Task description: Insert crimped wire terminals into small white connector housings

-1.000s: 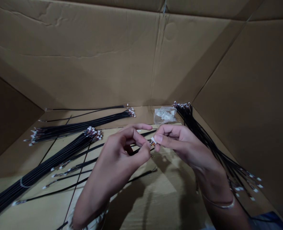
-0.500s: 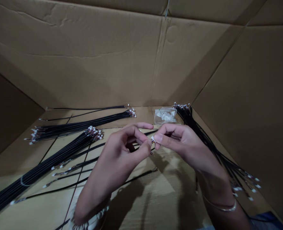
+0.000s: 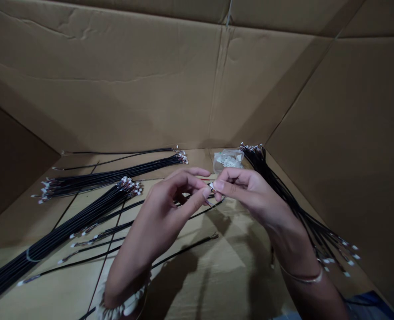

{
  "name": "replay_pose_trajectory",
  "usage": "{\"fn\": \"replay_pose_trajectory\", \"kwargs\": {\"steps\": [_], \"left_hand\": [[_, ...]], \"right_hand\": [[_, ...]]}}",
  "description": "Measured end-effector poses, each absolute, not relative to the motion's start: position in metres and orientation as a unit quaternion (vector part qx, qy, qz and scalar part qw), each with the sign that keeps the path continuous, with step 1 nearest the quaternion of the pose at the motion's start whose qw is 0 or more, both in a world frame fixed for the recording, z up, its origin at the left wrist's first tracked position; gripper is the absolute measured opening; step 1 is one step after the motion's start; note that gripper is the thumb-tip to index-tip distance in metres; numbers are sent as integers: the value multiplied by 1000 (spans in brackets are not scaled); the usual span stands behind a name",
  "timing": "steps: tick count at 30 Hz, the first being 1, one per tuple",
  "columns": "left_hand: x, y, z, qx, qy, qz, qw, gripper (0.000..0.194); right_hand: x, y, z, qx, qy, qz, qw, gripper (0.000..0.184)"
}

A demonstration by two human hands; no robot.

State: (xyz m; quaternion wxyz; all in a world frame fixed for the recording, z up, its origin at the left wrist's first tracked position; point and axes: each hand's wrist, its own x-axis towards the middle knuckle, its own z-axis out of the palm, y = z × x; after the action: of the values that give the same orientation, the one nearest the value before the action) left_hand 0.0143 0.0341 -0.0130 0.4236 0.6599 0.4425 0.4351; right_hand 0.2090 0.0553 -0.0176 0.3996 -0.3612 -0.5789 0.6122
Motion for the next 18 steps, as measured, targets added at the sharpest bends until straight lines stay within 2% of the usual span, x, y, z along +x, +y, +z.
{"fn": "replay_pose_trajectory", "kwargs": {"steps": [5, 9, 11, 15, 18], "left_hand": [[14, 31, -21, 757, 412, 452, 232, 5], [18, 26, -23, 787, 377, 480, 88, 11], [22, 24, -23, 769, 391, 498, 88, 12], [28, 22, -22, 730, 382, 545, 154, 14], [28, 23, -23, 731, 377, 548, 155, 13]], "right_hand": [[211, 58, -25, -354, -590, 591, 421, 28], [211, 56, -25, -333, -576, 601, 444, 28], [210, 54, -24, -321, -557, 616, 455, 28], [206, 50, -24, -299, -525, 643, 471, 26], [204, 48, -24, -293, -514, 646, 483, 27]]}}
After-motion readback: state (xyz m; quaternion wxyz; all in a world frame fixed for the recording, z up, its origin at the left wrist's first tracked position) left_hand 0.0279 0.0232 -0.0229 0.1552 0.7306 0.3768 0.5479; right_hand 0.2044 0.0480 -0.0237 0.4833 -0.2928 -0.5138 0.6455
